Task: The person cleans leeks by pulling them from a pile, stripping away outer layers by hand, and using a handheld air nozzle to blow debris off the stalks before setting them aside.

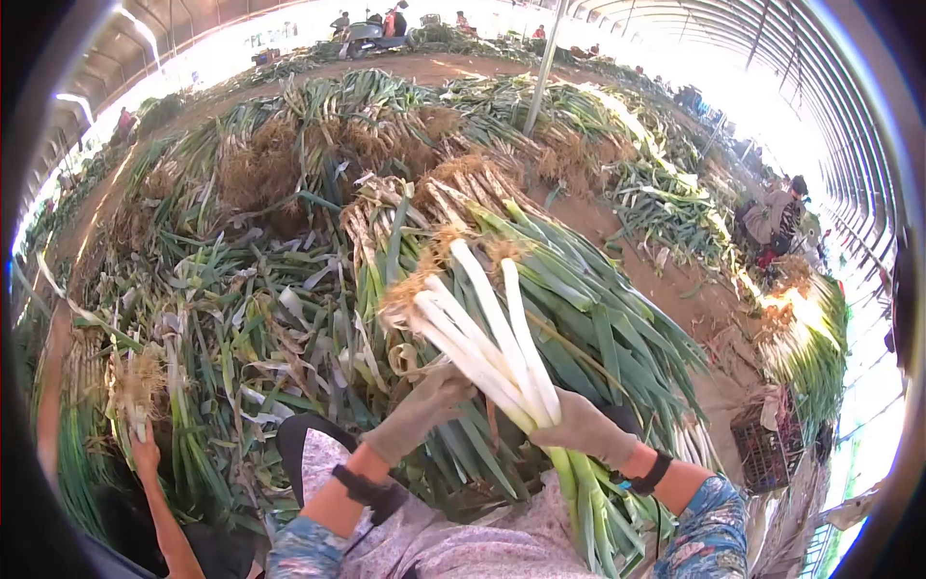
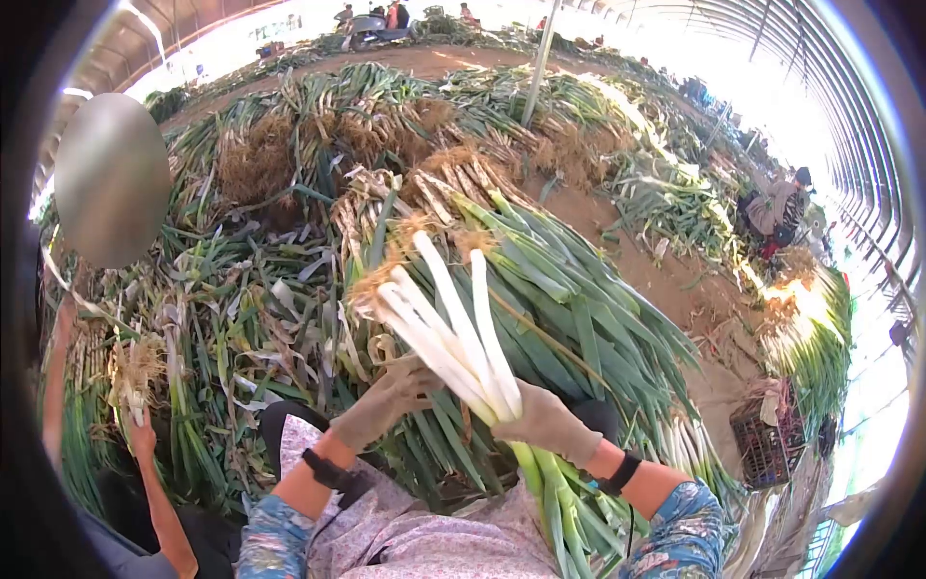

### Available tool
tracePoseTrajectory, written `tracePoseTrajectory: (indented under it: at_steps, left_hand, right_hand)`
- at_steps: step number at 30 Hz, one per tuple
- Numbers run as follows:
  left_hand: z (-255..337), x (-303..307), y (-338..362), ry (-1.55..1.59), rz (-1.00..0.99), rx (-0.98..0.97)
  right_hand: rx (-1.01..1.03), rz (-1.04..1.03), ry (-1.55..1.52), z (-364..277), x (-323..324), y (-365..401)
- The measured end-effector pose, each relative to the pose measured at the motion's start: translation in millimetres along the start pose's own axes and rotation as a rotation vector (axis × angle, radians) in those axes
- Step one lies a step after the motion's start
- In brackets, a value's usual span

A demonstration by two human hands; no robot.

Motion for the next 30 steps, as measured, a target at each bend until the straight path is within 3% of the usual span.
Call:
tracePoseTrajectory:
  at_steps: [3, 6, 9, 12, 13, 17, 26, 29, 30]
  left_hand:
    - [-7.5, -25.0, -30.3, 0.517, -0.036, -0.028]
    - [1.1, -45.5, -51.0, 0.701, -0.282, -0.293]
    - [20.0, -76.5, -58.1, 0.777, -0.423, -0.363]
    - [24.3, -84.5, -74.4, 0.763, -0.413, -0.305]
    - [32.3, -93.4, -78.3, 0.745, -0.448, -0.312]
    - [57.3, -116.3, -68.4, 0.574, -0.370, -0.343]
    - [96.3, -144.7, -50.0, 0.363, -0.321, -0.479]
    - [104.0, -152.6, -57.8, 0.373, -0.257, -0.369]
    - [111.8, -162.1, -56.8, 0.339, -0.228, -0.430]
  right_hand:
    - [0.022, -0.051, 0.072, -19.0, -11.0, 8.6]
    - [-0.032, -0.181, 0.215, -26.7, -2.5, 19.6]
    - [-0.044, -0.207, 0.299, -36.4, 11.3, 27.8]
    - [-0.003, -0.061, 0.182, -61.0, 23.5, 34.9]
    - [0.114, 0.121, 0.189, -64.6, 19.3, 34.8]
    - [0.389, 0.464, 0.500, -88.1, 18.3, 35.6]
    - [0.148, 0.240, 0.343, -102.0, 42.1, 52.9]
    - [0.521, 0.594, 0.352, -86.7, 54.7, 80.6]
    - [0.521, 0.535, 0.283, -84.9, 59.1, 101.0]
Point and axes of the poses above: each hand's wrist, its own y-axis away from the middle knuckle, its own x-axis out of the back of the hand, z = x × y, the point moved 1 cm from there along -y, towards the middle knuckle, and after that the axes turned 4 degrees about y, right-handed, at the moved point
